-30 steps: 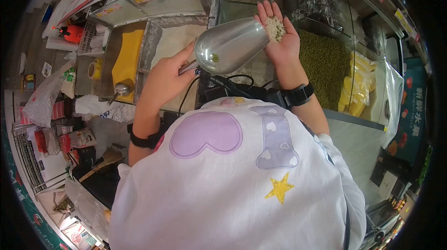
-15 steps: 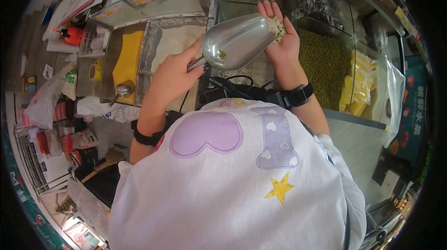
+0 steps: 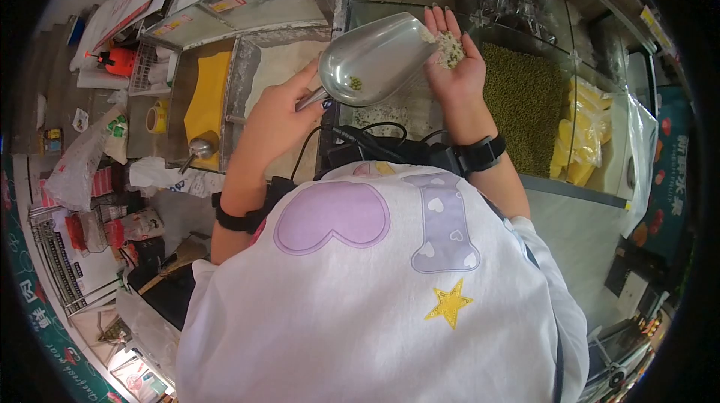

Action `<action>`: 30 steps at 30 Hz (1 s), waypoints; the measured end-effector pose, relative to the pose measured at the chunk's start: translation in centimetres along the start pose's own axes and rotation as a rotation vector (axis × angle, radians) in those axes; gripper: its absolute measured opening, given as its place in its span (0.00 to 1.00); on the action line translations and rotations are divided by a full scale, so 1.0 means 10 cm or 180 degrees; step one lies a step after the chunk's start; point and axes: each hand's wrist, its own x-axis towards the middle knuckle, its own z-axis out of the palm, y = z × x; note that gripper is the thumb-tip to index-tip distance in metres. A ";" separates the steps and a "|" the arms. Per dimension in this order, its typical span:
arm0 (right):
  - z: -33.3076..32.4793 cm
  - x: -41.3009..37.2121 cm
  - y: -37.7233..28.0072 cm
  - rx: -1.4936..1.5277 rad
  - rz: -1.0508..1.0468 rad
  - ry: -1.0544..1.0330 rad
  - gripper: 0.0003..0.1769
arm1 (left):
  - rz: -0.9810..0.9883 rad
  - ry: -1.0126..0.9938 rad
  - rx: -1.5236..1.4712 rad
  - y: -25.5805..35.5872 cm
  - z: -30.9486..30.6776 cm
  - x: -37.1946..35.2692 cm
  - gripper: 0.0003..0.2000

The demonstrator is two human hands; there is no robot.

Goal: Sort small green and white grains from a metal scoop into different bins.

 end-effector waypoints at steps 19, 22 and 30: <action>0.13 -0.03 0.07 -0.0619 -0.0304 0.0508 0.27 | -0.0572 -0.0340 0.0693 0.03 -0.22 -0.04 0.31; 0.14 -0.03 0.07 -0.0632 -0.0300 0.0549 0.27 | -0.0596 -0.0338 0.0658 -0.01 -0.22 -0.05 0.31; 0.13 -0.04 0.07 -0.0587 -0.0257 0.0586 0.27 | -0.0590 -0.0316 0.0652 -0.08 -0.25 -0.08 0.31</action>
